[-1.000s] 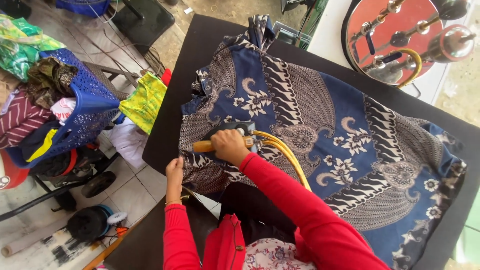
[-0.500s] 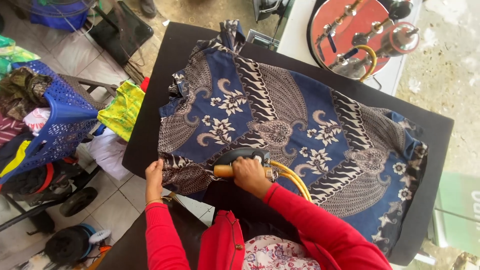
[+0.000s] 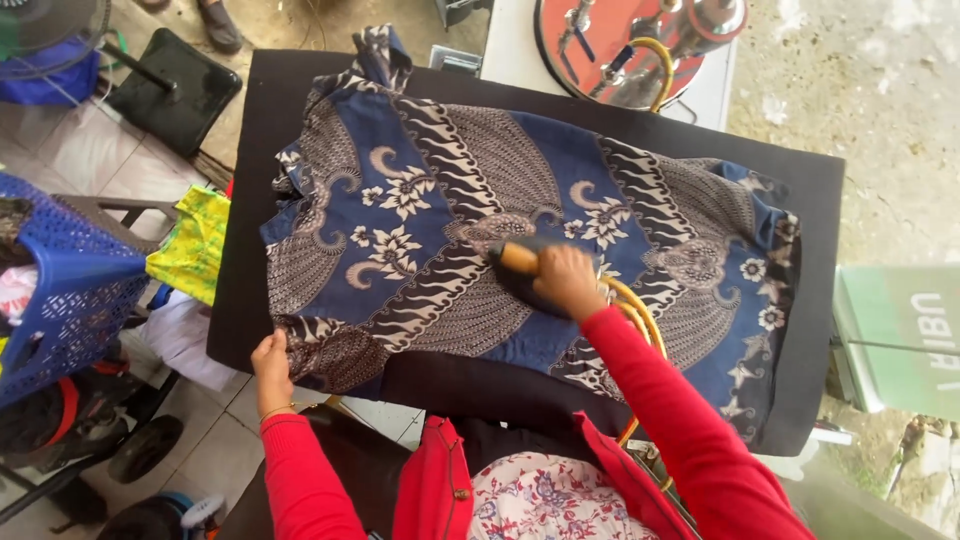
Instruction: The person irons a large patterned blue cloth on a black ironing board using a steam iron. They repeatedly smooth the fabric, lift and reposition sections to ensure even coverage, and continue ironing different areas of the cloth.
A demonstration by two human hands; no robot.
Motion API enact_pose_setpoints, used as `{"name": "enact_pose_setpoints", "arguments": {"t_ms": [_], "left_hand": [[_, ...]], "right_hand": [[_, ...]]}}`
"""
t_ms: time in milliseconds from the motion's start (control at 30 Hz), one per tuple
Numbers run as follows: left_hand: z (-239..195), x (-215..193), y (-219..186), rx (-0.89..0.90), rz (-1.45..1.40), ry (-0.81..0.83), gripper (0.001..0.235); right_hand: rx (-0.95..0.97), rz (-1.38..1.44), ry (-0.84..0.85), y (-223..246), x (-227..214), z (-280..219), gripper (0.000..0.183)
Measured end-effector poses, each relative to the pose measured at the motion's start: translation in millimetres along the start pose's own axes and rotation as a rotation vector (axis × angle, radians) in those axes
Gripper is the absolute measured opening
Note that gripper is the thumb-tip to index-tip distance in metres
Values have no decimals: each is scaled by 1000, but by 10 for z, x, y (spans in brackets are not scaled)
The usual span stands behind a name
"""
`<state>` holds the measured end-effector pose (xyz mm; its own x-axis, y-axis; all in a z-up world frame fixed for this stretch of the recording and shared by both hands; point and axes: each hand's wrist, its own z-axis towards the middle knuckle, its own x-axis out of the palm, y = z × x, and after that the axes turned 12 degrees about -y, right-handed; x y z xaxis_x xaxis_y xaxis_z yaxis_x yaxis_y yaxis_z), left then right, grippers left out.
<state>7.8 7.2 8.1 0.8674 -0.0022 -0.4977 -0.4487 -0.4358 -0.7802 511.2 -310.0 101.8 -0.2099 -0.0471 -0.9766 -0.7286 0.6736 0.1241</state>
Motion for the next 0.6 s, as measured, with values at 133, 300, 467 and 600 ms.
{"name": "enact_pose_setpoints", "arguments": {"t_ms": [133,300,467,600], "left_hand": [[239,37,-14,160,380,-155,45],[369,402,-383,310,622,-324,58],[459,755,-798,449,564,-319,46],[650,913,-895,491,566,-339,42]], "right_hand": [[-174,-46,134,-124,177,-1088,41],[-74,111,236,-45,279,-1373,30],[33,110,182,479,16,-659,26],[-51,82,109,1118,-167,-37,26]]}}
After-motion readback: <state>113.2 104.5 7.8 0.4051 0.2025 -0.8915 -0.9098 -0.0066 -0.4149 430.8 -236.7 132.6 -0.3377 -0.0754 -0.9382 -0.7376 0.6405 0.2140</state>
